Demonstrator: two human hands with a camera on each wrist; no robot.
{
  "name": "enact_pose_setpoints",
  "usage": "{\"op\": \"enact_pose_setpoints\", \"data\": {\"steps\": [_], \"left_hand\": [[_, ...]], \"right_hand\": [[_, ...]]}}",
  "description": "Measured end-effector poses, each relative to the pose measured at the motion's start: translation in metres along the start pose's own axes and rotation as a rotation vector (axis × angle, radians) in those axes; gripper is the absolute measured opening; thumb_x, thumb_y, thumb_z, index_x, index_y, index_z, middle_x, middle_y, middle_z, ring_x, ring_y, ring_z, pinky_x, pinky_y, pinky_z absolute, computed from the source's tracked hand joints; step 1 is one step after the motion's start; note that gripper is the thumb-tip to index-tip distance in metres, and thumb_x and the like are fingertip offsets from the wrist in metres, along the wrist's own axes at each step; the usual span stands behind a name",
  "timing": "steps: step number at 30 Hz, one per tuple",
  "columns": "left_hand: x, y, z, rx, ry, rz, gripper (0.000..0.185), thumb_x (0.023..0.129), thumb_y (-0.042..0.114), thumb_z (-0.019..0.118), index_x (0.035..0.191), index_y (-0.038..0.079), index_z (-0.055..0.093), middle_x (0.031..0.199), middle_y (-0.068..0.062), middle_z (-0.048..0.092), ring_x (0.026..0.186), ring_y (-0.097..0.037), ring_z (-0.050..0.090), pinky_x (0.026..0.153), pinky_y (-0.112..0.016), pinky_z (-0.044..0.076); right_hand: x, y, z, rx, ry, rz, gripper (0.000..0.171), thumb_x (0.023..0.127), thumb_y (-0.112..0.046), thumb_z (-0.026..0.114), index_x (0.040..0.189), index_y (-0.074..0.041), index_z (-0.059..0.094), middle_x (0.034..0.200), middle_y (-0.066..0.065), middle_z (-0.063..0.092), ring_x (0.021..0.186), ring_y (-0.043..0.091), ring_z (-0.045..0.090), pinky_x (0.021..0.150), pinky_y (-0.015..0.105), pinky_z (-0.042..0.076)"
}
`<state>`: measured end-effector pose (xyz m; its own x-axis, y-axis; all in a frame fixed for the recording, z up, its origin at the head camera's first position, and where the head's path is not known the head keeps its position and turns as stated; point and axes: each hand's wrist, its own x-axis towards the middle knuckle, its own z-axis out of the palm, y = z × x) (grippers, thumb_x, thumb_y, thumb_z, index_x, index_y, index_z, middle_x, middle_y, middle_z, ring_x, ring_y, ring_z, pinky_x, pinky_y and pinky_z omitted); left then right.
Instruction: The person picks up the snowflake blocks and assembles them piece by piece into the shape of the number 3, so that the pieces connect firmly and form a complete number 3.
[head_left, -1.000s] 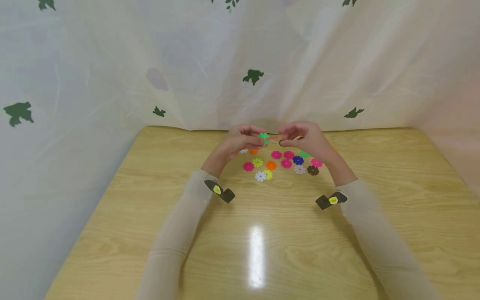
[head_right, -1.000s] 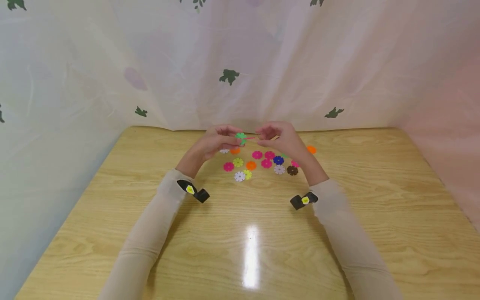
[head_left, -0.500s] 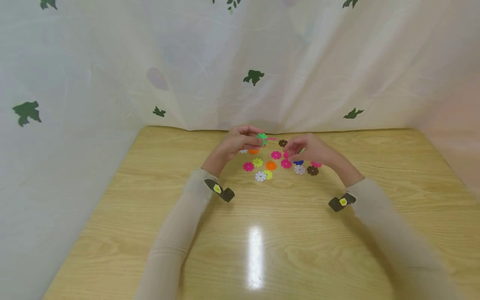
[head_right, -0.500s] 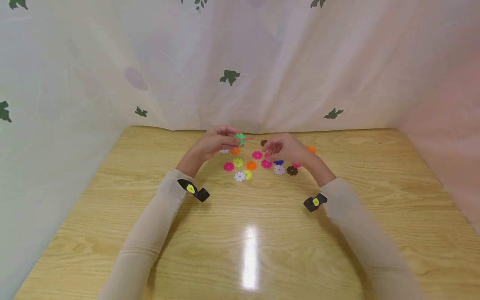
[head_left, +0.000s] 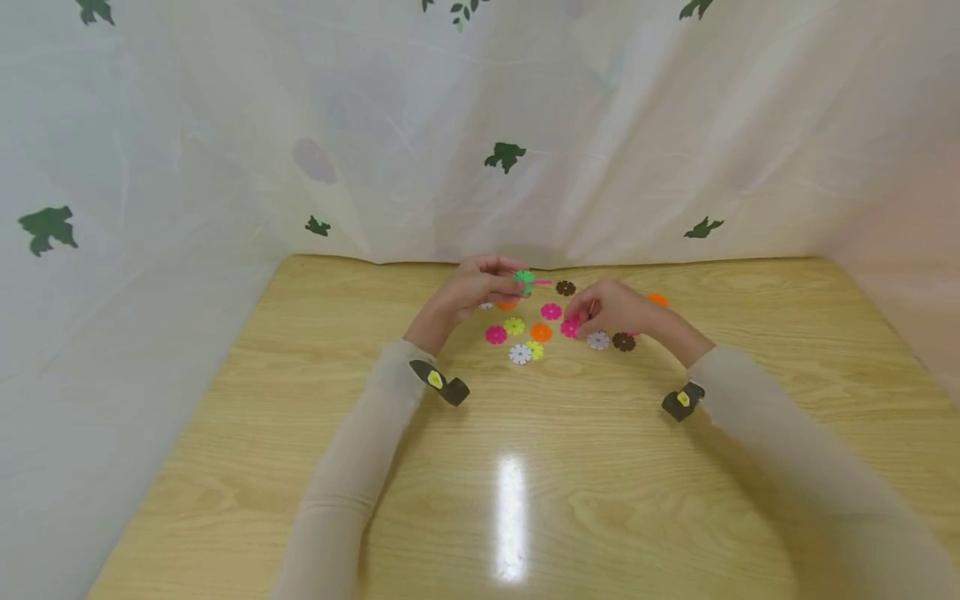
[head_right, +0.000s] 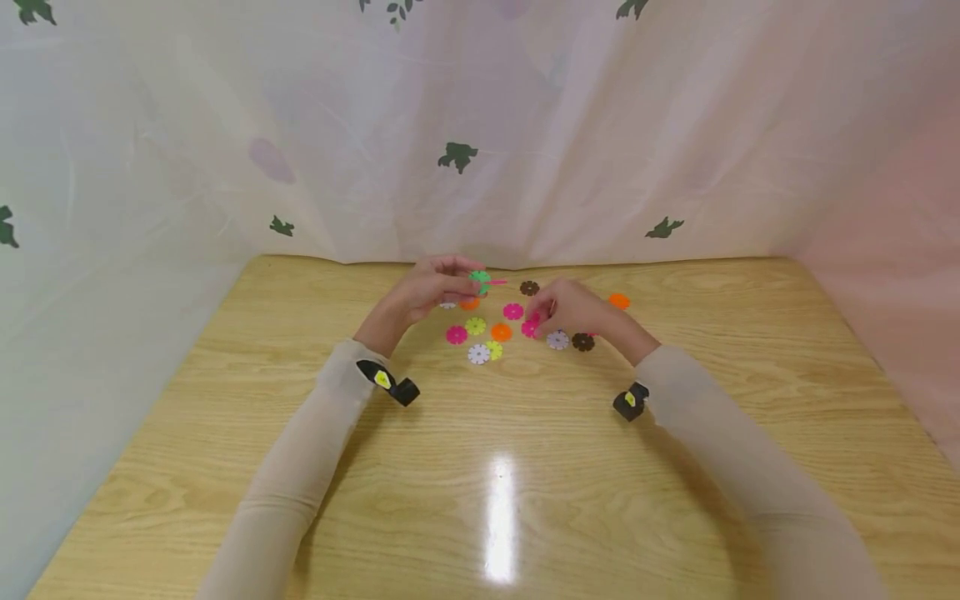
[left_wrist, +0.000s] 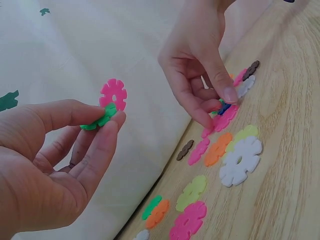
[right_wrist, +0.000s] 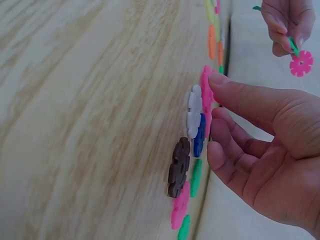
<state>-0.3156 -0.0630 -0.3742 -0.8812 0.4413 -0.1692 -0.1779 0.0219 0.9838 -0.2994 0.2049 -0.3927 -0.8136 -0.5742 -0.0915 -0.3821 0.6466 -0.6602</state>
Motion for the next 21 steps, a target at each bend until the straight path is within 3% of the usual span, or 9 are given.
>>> {"op": "enact_pose_setpoints", "data": {"steps": [2,5,8,10,14,17,21], "left_hand": [[0.0,0.0,0.0,-0.001,0.001,-0.002,0.04,0.094,-0.002,0.068,0.133,-0.005,0.06,0.094,-0.003,0.069,0.083,-0.016,0.072,0.106,-0.05,0.053],[-0.001,0.001,0.001,0.004,0.004,-0.003,0.041,0.094,-0.002,0.067,0.134,-0.006,0.059,0.091,-0.001,0.068,0.086,-0.02,0.072,0.09,-0.035,0.062],[-0.001,0.001,0.001,0.011,0.003,0.0,0.041,0.095,-0.003,0.066,0.135,-0.006,0.059,0.091,0.0,0.066,0.091,-0.025,0.071,0.077,-0.024,0.062],[-0.001,0.002,0.0,0.014,0.005,0.002,0.041,0.095,-0.002,0.066,0.135,-0.006,0.059,0.092,-0.001,0.067,0.092,-0.026,0.071,0.078,-0.024,0.062],[-0.001,0.001,0.0,0.021,0.003,0.0,0.041,0.095,-0.002,0.066,0.135,-0.005,0.058,0.096,-0.002,0.068,0.088,-0.019,0.071,0.094,-0.036,0.061],[-0.001,0.0,-0.001,0.021,0.008,-0.006,0.042,0.095,-0.001,0.067,0.135,-0.006,0.058,0.095,0.0,0.07,0.089,-0.018,0.072,0.103,-0.044,0.056],[-0.002,-0.001,-0.002,0.025,0.014,-0.004,0.04,0.095,0.0,0.068,0.134,-0.006,0.059,0.096,0.0,0.071,0.091,-0.018,0.072,0.095,-0.037,0.06]], "right_hand": [[0.001,0.001,0.001,0.0,-0.001,-0.006,0.022,0.083,-0.001,0.081,0.104,0.001,0.076,0.078,0.009,0.066,0.069,0.016,0.055,0.062,0.023,0.049],[0.001,0.001,0.003,-0.003,-0.008,0.0,0.021,0.083,-0.001,0.081,0.103,0.001,0.076,0.077,0.009,0.065,0.069,0.016,0.053,0.061,0.023,0.047],[0.002,0.0,0.004,-0.003,-0.005,0.006,0.02,0.082,0.0,0.082,0.1,0.0,0.074,0.078,0.009,0.063,0.071,0.017,0.053,0.062,0.023,0.047],[0.003,0.0,0.004,0.002,0.001,0.013,0.021,0.08,0.0,0.083,0.098,-0.001,0.073,0.081,0.009,0.063,0.073,0.018,0.053,0.064,0.023,0.047],[0.002,-0.002,0.004,0.052,0.003,0.025,0.018,0.082,0.001,0.082,0.095,-0.003,0.069,0.087,0.01,0.066,0.08,0.021,0.058,0.071,0.025,0.052],[0.001,-0.004,0.003,0.159,0.002,0.018,0.015,0.086,0.0,0.078,0.097,0.0,0.068,0.092,0.012,0.069,0.084,0.02,0.062,0.076,0.025,0.055],[0.0,-0.01,-0.004,0.323,0.049,0.018,0.022,0.093,-0.004,0.073,0.111,0.005,0.067,0.1,0.01,0.071,0.088,0.02,0.066,0.079,0.027,0.058]]}}
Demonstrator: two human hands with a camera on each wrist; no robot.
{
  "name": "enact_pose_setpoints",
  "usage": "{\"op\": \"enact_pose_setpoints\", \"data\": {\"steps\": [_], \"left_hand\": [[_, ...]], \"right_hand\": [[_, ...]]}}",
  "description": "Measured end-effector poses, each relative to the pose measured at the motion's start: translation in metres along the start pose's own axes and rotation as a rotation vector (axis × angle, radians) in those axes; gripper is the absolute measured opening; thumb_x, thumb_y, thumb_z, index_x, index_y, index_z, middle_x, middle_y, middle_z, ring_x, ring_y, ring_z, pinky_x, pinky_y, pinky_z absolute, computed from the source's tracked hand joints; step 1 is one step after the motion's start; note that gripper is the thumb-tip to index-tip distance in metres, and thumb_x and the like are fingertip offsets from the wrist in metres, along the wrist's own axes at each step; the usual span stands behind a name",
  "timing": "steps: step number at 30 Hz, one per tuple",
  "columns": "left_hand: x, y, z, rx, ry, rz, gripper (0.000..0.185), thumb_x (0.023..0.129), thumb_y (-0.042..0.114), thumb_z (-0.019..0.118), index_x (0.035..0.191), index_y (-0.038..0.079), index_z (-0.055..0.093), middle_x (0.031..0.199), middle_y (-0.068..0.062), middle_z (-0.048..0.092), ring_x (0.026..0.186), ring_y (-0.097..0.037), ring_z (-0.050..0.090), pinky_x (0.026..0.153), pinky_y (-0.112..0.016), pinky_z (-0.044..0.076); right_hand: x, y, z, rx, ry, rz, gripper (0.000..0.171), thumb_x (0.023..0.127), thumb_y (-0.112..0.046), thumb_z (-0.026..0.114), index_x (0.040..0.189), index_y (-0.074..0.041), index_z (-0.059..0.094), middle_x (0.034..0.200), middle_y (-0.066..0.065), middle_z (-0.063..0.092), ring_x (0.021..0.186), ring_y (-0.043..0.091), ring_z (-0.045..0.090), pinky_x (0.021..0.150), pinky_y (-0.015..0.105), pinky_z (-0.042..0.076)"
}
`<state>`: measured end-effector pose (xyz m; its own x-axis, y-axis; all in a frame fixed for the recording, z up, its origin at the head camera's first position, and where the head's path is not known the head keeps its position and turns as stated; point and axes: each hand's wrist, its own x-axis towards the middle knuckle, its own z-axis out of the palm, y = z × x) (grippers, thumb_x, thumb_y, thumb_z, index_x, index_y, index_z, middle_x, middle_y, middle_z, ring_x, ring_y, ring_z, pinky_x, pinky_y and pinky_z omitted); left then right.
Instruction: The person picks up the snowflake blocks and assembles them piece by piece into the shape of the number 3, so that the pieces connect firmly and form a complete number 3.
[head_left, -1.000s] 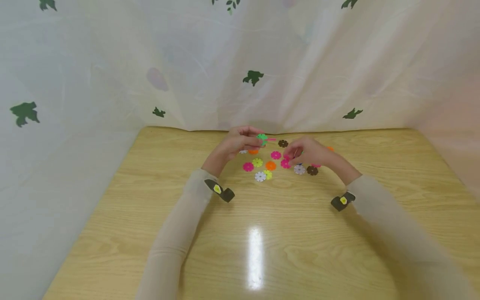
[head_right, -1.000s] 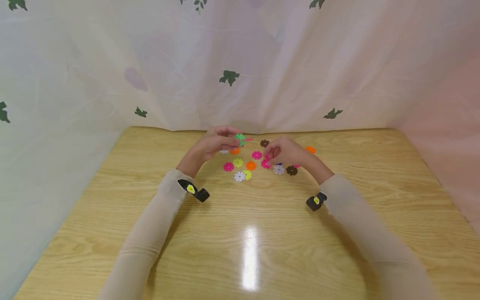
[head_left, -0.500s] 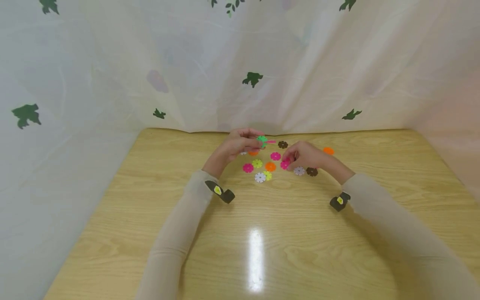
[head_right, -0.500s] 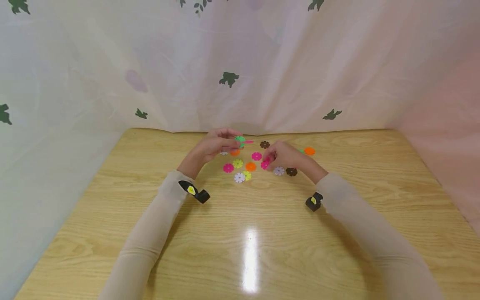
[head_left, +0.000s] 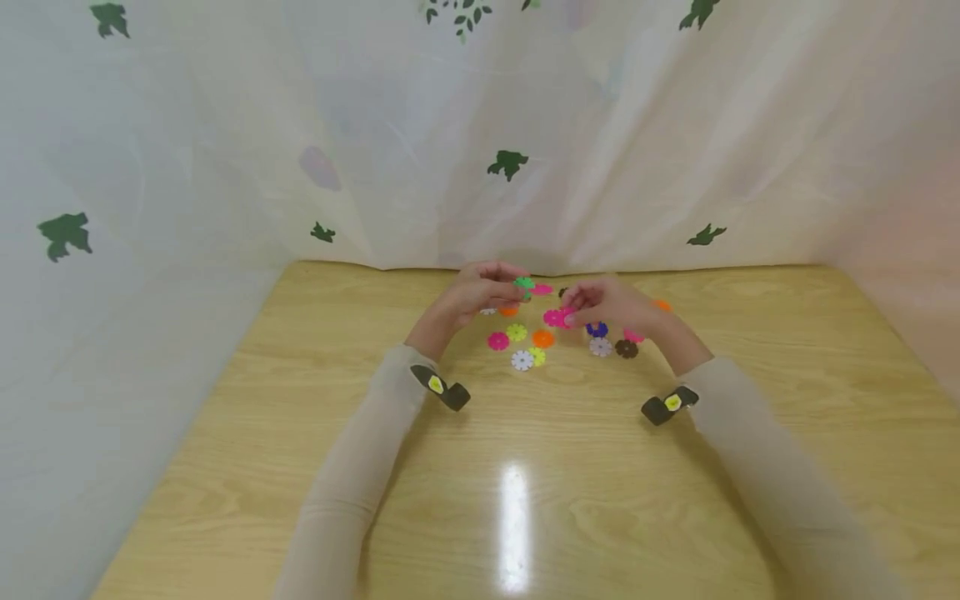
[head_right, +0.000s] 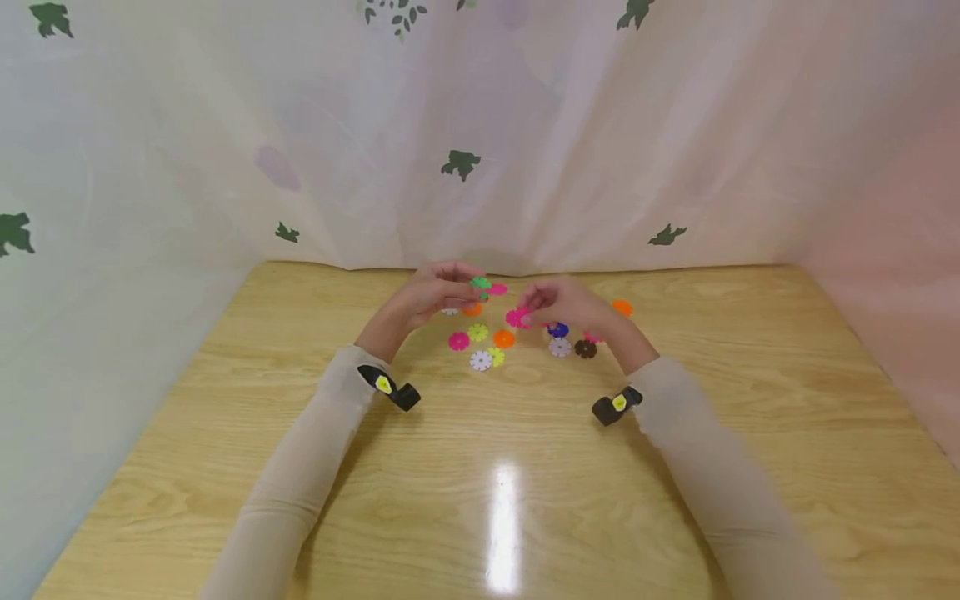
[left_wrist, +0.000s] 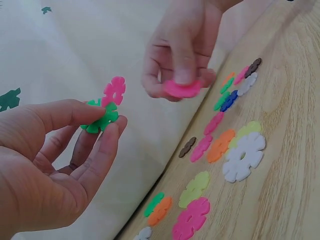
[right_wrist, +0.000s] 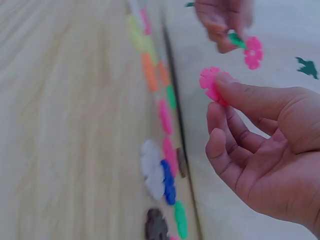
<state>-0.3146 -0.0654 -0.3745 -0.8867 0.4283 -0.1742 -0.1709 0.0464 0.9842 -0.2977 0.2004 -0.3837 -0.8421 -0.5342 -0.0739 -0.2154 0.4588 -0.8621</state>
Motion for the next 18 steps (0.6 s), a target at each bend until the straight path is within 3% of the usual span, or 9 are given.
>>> {"op": "enact_pose_setpoints", "data": {"steps": [5,11,14,18], "left_hand": [[0.0,0.0,0.0,-0.01,-0.002,0.001,0.037,0.095,0.0,0.068,0.131,-0.006,0.061,0.099,-0.001,0.07,0.087,-0.016,0.072,0.081,-0.026,0.062],[0.0,0.002,0.0,-0.01,0.006,-0.003,0.035,0.094,-0.001,0.068,0.129,-0.005,0.063,0.097,0.0,0.071,0.102,-0.032,0.072,0.093,-0.037,0.061],[0.0,0.002,0.0,-0.016,0.007,-0.006,0.036,0.094,-0.001,0.068,0.13,-0.005,0.062,0.095,0.0,0.072,0.098,-0.028,0.073,0.093,-0.036,0.061],[-0.001,0.002,-0.002,-0.034,0.015,-0.005,0.037,0.094,-0.002,0.067,0.13,-0.006,0.061,0.091,0.001,0.073,0.087,-0.018,0.073,0.081,-0.027,0.063]], "right_hand": [[-0.001,-0.011,-0.006,0.058,0.1,0.009,0.028,0.097,-0.014,0.069,0.121,0.001,0.067,0.101,0.004,0.07,0.091,0.033,0.064,0.079,0.036,0.059],[0.001,-0.016,-0.005,0.19,0.194,0.011,0.024,0.098,-0.015,0.069,0.117,-0.001,0.066,0.1,0.002,0.071,0.095,0.032,0.067,0.081,0.038,0.06],[0.003,-0.015,-0.003,0.253,0.217,-0.001,0.02,0.097,-0.013,0.07,0.114,-0.002,0.065,0.099,0.001,0.071,0.096,0.03,0.07,0.084,0.039,0.061],[0.005,-0.012,-0.001,0.349,0.222,-0.023,0.014,0.096,-0.008,0.07,0.108,-0.002,0.064,0.095,0.001,0.073,0.093,0.027,0.073,0.088,0.042,0.062]]}}
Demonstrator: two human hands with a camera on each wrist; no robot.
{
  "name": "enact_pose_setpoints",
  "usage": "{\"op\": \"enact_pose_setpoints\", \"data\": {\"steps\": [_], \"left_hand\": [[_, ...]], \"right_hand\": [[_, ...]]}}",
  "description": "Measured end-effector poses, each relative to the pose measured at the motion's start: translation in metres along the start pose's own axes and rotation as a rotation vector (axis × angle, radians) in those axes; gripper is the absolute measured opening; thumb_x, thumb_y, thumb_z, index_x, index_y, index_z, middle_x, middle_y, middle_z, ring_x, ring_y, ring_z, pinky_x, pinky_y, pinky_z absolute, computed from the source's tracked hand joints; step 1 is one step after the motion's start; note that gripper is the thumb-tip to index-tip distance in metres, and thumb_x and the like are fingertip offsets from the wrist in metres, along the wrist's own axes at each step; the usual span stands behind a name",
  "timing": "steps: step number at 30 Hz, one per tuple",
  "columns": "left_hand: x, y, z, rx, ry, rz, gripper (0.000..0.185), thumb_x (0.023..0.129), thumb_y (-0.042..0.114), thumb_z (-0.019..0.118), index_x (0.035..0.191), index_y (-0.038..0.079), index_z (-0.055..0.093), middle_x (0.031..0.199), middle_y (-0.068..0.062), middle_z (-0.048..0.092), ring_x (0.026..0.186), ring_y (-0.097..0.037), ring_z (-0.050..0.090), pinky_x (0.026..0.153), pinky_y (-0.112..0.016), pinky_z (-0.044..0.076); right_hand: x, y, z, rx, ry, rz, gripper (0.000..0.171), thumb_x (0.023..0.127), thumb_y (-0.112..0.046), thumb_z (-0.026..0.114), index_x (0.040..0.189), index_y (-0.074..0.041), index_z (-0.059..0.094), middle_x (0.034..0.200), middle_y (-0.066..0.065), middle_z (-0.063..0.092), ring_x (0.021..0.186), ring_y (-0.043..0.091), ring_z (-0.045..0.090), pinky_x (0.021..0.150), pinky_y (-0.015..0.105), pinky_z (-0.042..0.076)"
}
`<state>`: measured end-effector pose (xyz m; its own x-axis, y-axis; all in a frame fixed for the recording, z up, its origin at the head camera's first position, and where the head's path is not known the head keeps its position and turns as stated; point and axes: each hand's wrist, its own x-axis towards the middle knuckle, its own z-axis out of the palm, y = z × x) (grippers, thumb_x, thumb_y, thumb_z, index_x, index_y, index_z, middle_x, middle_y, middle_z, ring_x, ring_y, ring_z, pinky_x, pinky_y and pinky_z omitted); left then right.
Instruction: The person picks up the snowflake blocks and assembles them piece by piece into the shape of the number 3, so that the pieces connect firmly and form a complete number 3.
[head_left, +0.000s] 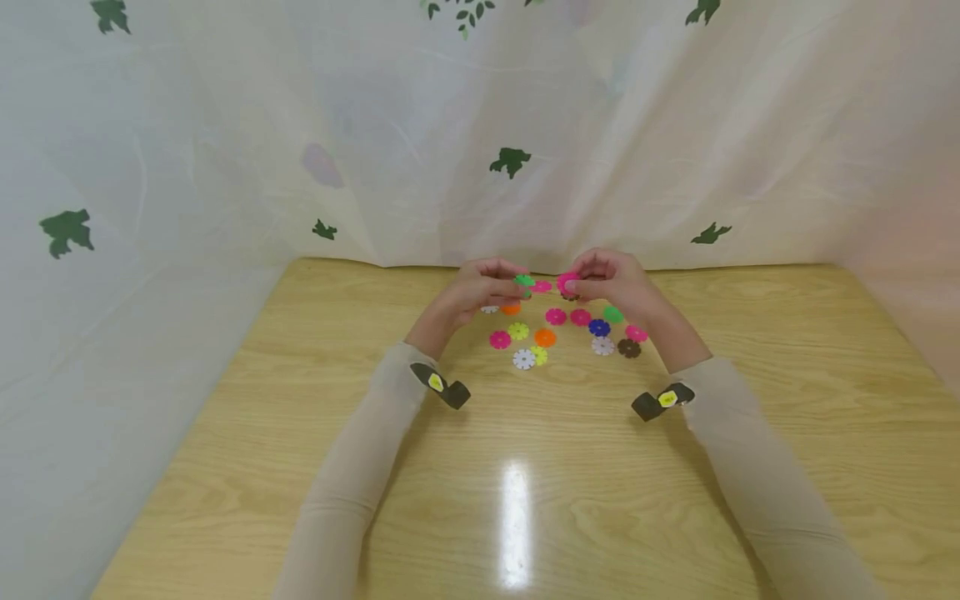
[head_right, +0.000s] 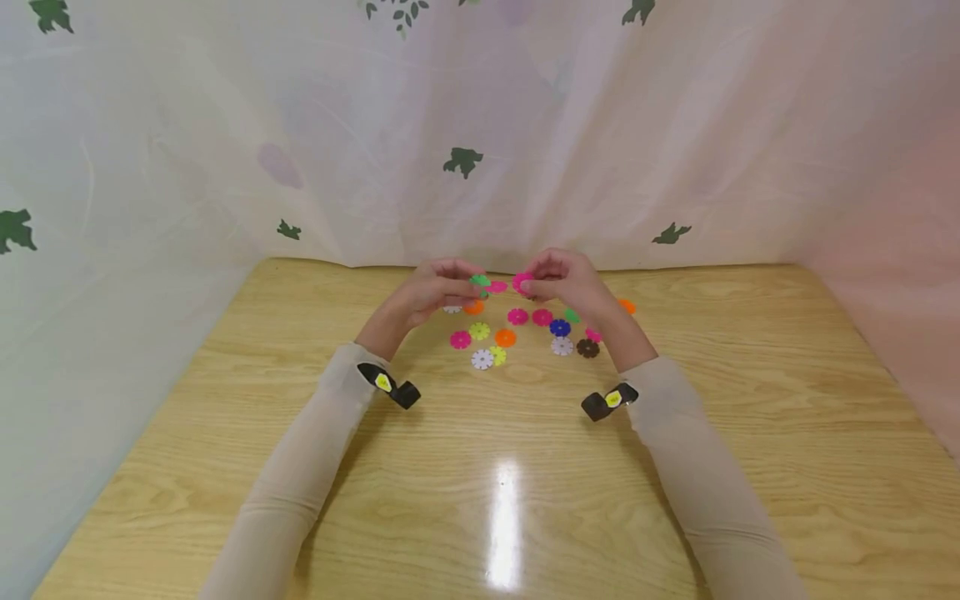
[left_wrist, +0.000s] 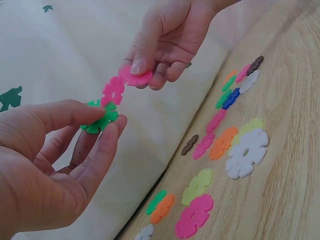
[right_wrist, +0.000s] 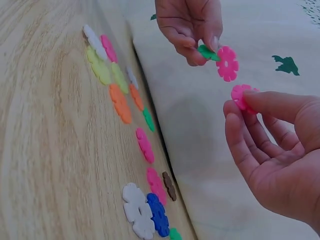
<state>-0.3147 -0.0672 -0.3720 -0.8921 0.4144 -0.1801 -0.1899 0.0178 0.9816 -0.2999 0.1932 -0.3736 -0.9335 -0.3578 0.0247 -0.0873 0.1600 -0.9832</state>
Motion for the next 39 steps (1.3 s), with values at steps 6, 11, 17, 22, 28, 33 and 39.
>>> {"op": "enact_pose_setpoints", "data": {"steps": [6,11,17,22,28,33,39], "left_hand": [[0.001,0.0,0.002,-0.013,0.001,0.004,0.036,0.094,-0.003,0.067,0.129,-0.006,0.062,0.09,0.0,0.073,0.087,-0.019,0.073,0.074,-0.023,0.062],[0.003,-0.001,0.003,-0.013,0.01,0.004,0.037,0.094,-0.003,0.067,0.131,-0.007,0.061,0.09,0.001,0.072,0.087,-0.018,0.072,0.073,-0.022,0.062],[0.004,-0.001,0.005,-0.006,0.016,-0.004,0.038,0.094,-0.003,0.067,0.131,-0.006,0.061,0.093,-0.002,0.071,0.084,-0.017,0.071,0.075,-0.024,0.062],[0.004,-0.001,0.006,0.031,0.004,0.008,0.042,0.094,0.0,0.069,0.135,-0.005,0.059,0.1,-0.004,0.069,0.087,-0.019,0.072,0.085,-0.03,0.063],[0.006,-0.003,0.008,0.045,0.027,0.003,0.041,0.093,0.005,0.074,0.131,-0.003,0.063,0.104,-0.007,0.072,0.107,-0.037,0.072,0.099,-0.045,0.058],[0.006,-0.005,0.011,0.021,0.056,0.0,0.042,0.091,0.003,0.075,0.131,-0.005,0.063,0.101,-0.01,0.075,0.089,-0.024,0.076,0.103,-0.051,0.054],[0.003,-0.006,0.012,0.033,0.082,0.026,0.037,0.09,0.002,0.076,0.124,-0.005,0.067,0.09,-0.004,0.076,0.081,-0.019,0.075,0.105,-0.057,0.051]], "right_hand": [[-0.002,0.0,0.001,0.037,0.003,0.004,0.012,0.095,-0.006,0.071,0.104,-0.003,0.063,0.092,0.001,0.075,0.085,0.019,0.074,0.09,0.043,0.062],[-0.002,0.0,0.002,0.021,0.002,0.002,0.013,0.095,-0.005,0.07,0.105,-0.002,0.062,0.091,0.001,0.074,0.083,0.016,0.074,0.088,0.043,0.062],[-0.002,0.001,0.004,0.006,0.008,-0.005,0.015,0.095,-0.004,0.07,0.107,0.0,0.061,0.091,0.004,0.073,0.088,0.026,0.074,0.088,0.046,0.062],[-0.001,-0.001,0.005,-0.024,0.023,0.01,0.019,0.095,-0.007,0.071,0.11,0.001,0.062,0.092,0.002,0.072,0.087,0.024,0.073,0.087,0.042,0.062],[0.0,-0.003,0.007,-0.014,0.033,0.003,0.02,0.096,-0.006,0.07,0.113,0.002,0.063,0.093,0.001,0.073,0.082,0.016,0.073,0.087,0.044,0.062],[0.001,-0.002,0.01,0.022,0.075,-0.019,0.017,0.094,-0.002,0.07,0.111,0.003,0.067,0.09,0.001,0.074,0.081,0.02,0.074,0.082,0.041,0.063],[0.002,0.001,0.015,0.043,0.142,-0.038,0.014,0.091,0.0,0.074,0.105,0.001,0.072,0.083,-0.001,0.076,0.078,0.026,0.074,0.077,0.039,0.064]]}}
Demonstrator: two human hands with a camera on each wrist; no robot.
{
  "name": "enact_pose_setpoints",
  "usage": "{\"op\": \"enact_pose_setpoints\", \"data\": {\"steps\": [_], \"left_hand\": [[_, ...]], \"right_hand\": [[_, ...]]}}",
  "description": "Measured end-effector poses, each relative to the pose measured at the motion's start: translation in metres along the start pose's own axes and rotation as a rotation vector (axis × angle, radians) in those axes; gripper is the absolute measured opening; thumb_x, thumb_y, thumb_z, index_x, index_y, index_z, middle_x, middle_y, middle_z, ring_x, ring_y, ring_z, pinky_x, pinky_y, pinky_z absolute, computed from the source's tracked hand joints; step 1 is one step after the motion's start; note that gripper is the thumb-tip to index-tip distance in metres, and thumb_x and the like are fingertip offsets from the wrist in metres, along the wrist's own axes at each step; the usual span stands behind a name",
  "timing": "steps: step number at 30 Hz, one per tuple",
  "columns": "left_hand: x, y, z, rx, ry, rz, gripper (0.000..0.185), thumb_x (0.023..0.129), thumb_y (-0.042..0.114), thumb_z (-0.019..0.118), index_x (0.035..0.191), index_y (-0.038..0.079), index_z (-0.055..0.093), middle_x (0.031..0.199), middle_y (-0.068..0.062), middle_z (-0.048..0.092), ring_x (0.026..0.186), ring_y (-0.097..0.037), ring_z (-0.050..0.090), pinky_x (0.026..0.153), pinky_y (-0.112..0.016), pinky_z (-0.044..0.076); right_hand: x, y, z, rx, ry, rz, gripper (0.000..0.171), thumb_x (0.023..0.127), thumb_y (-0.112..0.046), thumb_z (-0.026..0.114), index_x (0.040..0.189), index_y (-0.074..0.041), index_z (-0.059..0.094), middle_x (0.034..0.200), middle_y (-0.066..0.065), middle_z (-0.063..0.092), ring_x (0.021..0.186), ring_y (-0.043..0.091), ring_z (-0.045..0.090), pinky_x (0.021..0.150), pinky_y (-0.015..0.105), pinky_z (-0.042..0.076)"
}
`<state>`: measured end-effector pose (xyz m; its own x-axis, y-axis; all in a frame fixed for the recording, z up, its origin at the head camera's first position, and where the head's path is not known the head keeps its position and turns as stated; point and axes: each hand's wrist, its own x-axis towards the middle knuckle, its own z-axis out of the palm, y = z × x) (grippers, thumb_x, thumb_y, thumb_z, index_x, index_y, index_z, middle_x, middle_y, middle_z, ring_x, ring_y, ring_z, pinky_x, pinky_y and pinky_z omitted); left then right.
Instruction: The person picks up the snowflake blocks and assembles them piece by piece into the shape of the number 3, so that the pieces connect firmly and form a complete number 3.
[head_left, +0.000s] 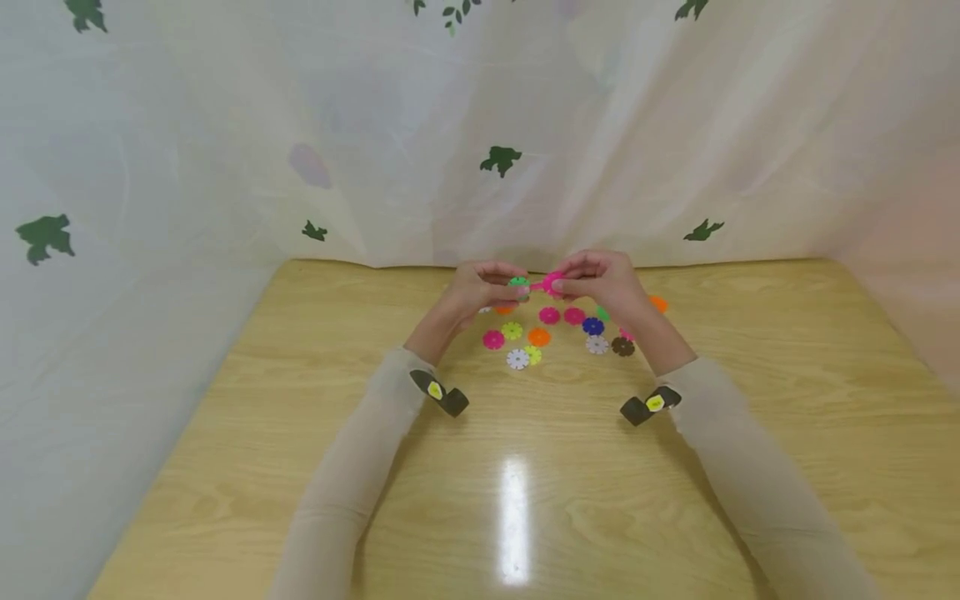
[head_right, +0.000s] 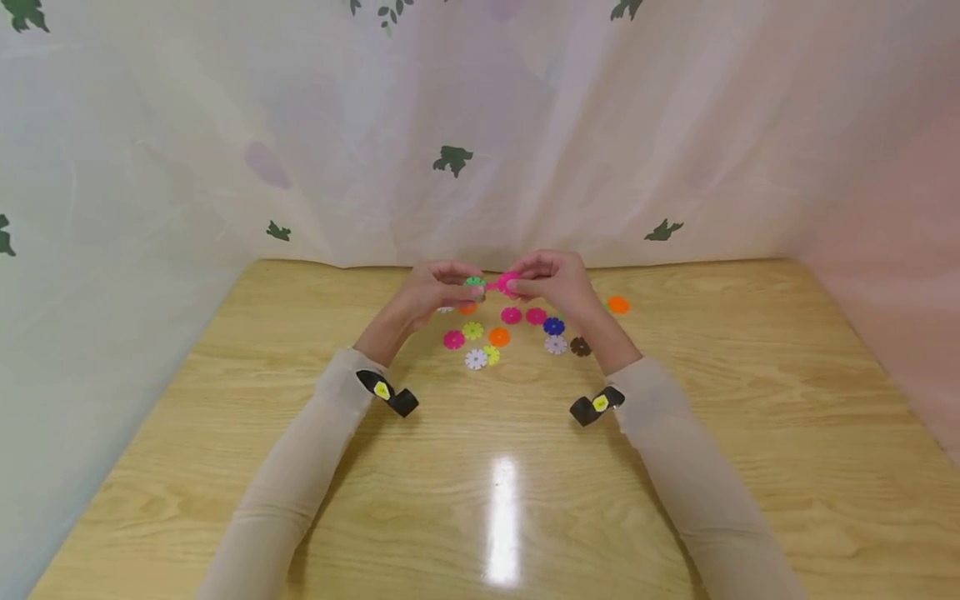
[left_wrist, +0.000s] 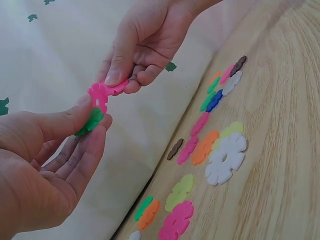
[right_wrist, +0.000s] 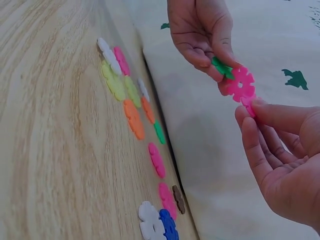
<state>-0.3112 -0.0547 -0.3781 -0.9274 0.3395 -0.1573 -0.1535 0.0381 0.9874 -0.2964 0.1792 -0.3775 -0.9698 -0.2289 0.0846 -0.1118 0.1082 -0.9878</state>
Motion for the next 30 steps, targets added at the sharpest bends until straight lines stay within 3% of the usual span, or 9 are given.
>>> {"op": "enact_pose_setpoints", "data": {"steps": [7,14,24,30], "left_hand": [[-0.0013,-0.0005,0.0009,0.028,0.019,0.028,0.033,0.087,0.004,0.079,0.118,-0.003,0.071,0.088,-0.003,0.075,0.08,-0.018,0.075,0.096,-0.047,0.06],[-0.0028,0.0,0.0042,0.033,0.017,0.037,0.026,0.087,0.004,0.08,0.113,0.002,0.074,0.092,-0.006,0.076,0.091,-0.031,0.076,0.098,-0.048,0.058],[-0.0041,-0.0012,0.0037,0.029,0.014,0.049,0.029,0.088,0.005,0.079,0.116,0.0,0.073,0.089,-0.003,0.075,0.106,-0.046,0.07,0.102,-0.054,0.055],[-0.0039,0.0016,0.0039,0.03,-0.039,0.045,0.03,0.089,0.006,0.078,0.119,0.002,0.072,0.099,-0.006,0.073,0.115,-0.05,0.064,0.106,-0.057,0.051]], "right_hand": [[-0.0008,-0.0017,0.0032,0.004,0.04,0.008,0.014,0.09,-0.002,0.076,0.103,0.002,0.073,0.081,-0.001,0.075,0.073,0.016,0.074,0.073,0.032,0.064],[-0.0029,-0.0038,-0.0002,0.03,0.018,-0.004,0.015,0.09,-0.001,0.075,0.104,0.004,0.072,0.081,0.0,0.075,0.076,0.022,0.076,0.076,0.035,0.064],[-0.0033,-0.0049,0.0035,0.024,0.01,-0.017,0.011,0.09,-0.001,0.075,0.101,0.0,0.072,0.08,-0.003,0.074,0.073,0.016,0.074,0.073,0.029,0.064],[-0.0047,-0.0075,0.0036,0.053,0.024,-0.013,0.011,0.091,-0.001,0.074,0.102,-0.001,0.073,0.081,-0.003,0.074,0.074,0.016,0.073,0.072,0.026,0.063]]}}
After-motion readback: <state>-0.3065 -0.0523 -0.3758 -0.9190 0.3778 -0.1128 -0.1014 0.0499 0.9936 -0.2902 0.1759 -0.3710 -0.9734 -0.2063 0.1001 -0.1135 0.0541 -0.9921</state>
